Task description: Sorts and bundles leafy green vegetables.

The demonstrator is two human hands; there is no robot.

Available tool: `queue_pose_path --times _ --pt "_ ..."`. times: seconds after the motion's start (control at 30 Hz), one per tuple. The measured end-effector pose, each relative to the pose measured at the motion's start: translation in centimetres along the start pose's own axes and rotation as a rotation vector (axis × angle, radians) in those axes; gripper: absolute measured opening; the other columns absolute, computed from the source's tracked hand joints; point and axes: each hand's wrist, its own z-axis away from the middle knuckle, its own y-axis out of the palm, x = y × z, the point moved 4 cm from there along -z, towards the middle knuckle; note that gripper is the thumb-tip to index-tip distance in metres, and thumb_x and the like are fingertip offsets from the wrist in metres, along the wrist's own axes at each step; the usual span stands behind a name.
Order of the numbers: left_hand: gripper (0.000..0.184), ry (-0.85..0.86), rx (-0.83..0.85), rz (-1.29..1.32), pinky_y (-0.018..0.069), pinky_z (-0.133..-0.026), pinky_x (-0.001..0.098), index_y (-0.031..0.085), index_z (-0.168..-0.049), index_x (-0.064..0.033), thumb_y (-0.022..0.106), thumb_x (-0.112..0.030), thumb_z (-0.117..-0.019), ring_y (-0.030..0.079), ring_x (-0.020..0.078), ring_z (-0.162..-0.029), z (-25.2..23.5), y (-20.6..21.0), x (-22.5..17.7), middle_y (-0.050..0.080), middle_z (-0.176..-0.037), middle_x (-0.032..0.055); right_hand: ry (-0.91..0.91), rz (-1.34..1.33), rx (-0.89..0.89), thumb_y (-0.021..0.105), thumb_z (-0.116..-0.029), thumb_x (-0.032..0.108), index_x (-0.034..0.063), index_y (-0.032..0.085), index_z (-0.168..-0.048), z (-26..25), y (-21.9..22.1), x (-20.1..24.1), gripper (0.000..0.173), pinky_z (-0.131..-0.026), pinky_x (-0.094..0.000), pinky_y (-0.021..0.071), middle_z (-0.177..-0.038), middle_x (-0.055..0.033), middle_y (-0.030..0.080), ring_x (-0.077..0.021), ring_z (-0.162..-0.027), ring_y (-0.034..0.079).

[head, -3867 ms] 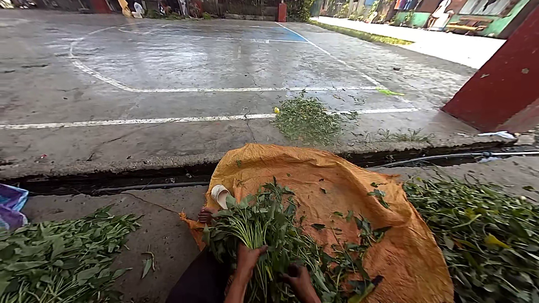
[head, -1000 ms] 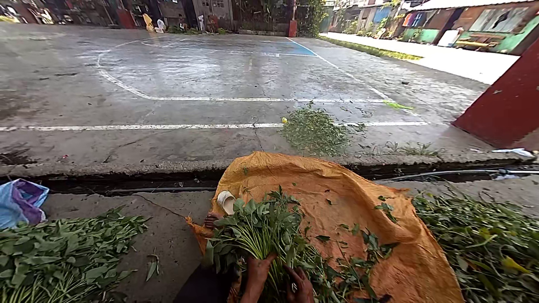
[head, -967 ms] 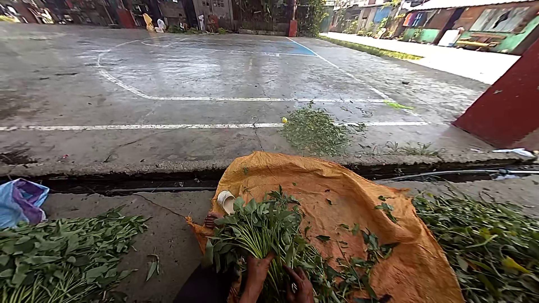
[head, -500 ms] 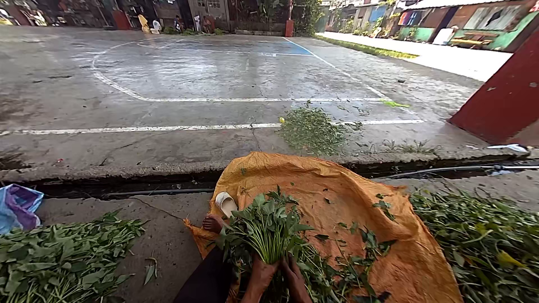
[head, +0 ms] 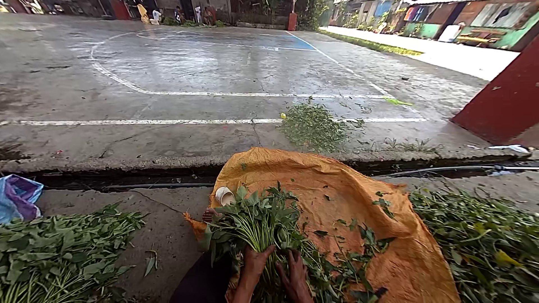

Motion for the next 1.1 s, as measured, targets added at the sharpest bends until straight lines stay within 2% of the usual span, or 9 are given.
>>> queue_pose_path --times 0.13,0.27,0.43,0.57,0.63,0.8,0.9,0.97,1.1 --pt "0.076 -0.025 -0.053 0.029 0.0535 -0.098 0.0338 0.043 -0.138 0.0131 0.085 0.005 -0.0746 0.065 0.0216 -0.112 0.1 -0.5 -0.5 0.063 -0.124 0.0248 -0.085 0.145 0.079 0.051 -0.1052 0.022 -0.0082 0.066 -0.123 0.0 1.1 1.1 0.039 -0.109 -0.0655 0.0349 -0.130 -0.0297 0.061 -0.0476 -0.130 0.053" --pt "0.074 -0.081 -0.174 0.041 0.0515 -0.101 0.0370 0.044 -0.139 0.0124 0.084 0.007 -0.0765 0.062 0.0253 -0.117 -1.0 -2.7 -1.1 0.060 -0.129 0.0265 -0.058 0.184 0.211 0.044 -0.1084 0.018 -0.0114 0.064 -0.124 2.6 2.1 -1.0 0.039 -0.107 -0.0653 0.0365 -0.126 -0.0313 0.065 -0.0474 -0.125 0.058" --pt "0.078 -0.238 -0.020 0.057 0.0557 -0.094 0.0353 0.042 -0.140 0.0086 0.085 0.006 -0.0753 0.066 0.0227 -0.110 -0.2 -2.1 -1.3 0.063 -0.125 0.0235 -0.069 0.151 0.327 0.036 -0.1111 0.023 -0.0087 0.064 -0.124 1.4 1.7 1.4 0.045 -0.106 -0.0580 0.0428 -0.122 -0.0288 0.067 -0.0422 -0.120 0.063" --pt "0.081 -0.292 0.084 0.038 0.0586 -0.087 0.0361 0.038 -0.141 0.0066 0.084 0.010 -0.0738 0.068 0.0229 -0.101 -0.1 -1.9 -1.4 0.064 -0.118 0.0223 -0.101 0.125 0.317 0.039 -0.1100 0.027 -0.0086 0.067 -0.110 2.4 1.7 1.5 0.046 -0.088 -0.0597 0.0523 -0.096 -0.0274 0.071 -0.0431 -0.097 0.070" --pt "0.069 -0.267 -0.037 0.148 0.0602 -0.081 0.0341 0.044 -0.135 0.0075 0.080 0.013 -0.0762 0.070 0.0209 -0.093 -0.4 -2.3 -1.7 0.067 -0.111 0.0207 -0.062 0.051 0.183 0.043 -0.1082 0.022 -0.0116 0.069 -0.105 3.5 1.6 0.2 0.043 -0.082 -0.0605 0.0533 -0.085 -0.0284 0.070 -0.0445 -0.087 0.071" --pt "0.060 -0.133 -0.366 0.317 0.0607 -0.081 0.0353 0.050 -0.134 0.0082 0.079 0.006 -0.0815 0.071 0.0204 -0.094 -2.4 -6.0 -2.9 0.069 -0.113 0.0200 0.293 0.184 0.107 0.040 -0.1111 0.022 -0.0085 0.058 -0.135 2.7 0.3 -4.6 0.043 -0.101 -0.0594 0.0492 -0.123 -0.0336 0.065 -0.0484 -0.116 0.065" --pt "0.075 -0.094 -0.365 0.207 0.0547 -0.095 0.0378 0.044 -0.140 0.0093 0.083 0.009 -0.0762 0.064 0.0243 -0.111 -2.4 -6.7 -3.3 0.061 -0.129 0.0246 0.256 0.273 0.143 0.052 -0.1065 0.029 0.0077 0.055 -0.146 -1.2 1.2 -6.7 0.046 -0.108 -0.0597 0.0438 -0.145 -0.0321 0.050 -0.0503 -0.130 0.052" --pt "0.081 -0.096 -0.313 0.136 0.0529 -0.099 0.0377 0.042 -0.142 0.0102 0.085 0.009 -0.0738 0.062 0.0256 -0.117 -2.3 -5.9 -2.7 0.058 -0.132 0.0263 0.256 0.384 0.339 0.046 -0.1091 0.035 0.0151 0.050 -0.153 -4.0 2.5 -7.0 0.048 -0.113 -0.0623 0.0361 -0.156 -0.0278 0.041 -0.0499 -0.139 0.044" --pt "0.084 -0.153 -0.238 0.062 0.0511 -0.101 0.0384 0.041 -0.141 0.0118 0.087 0.009 -0.0702 0.060 0.0276 -0.119 -2.2 -4.0 -1.3 0.057 -0.132 0.0280 0.409 0.335 0.412 0.049 -0.1069 0.020 -0.0002 0.062 -0.135 -6.2 2.5 -5.9 0.037 -0.111 -0.0563 0.0424 -0.143 -0.0246 0.057 -0.0403 -0.134 0.055"
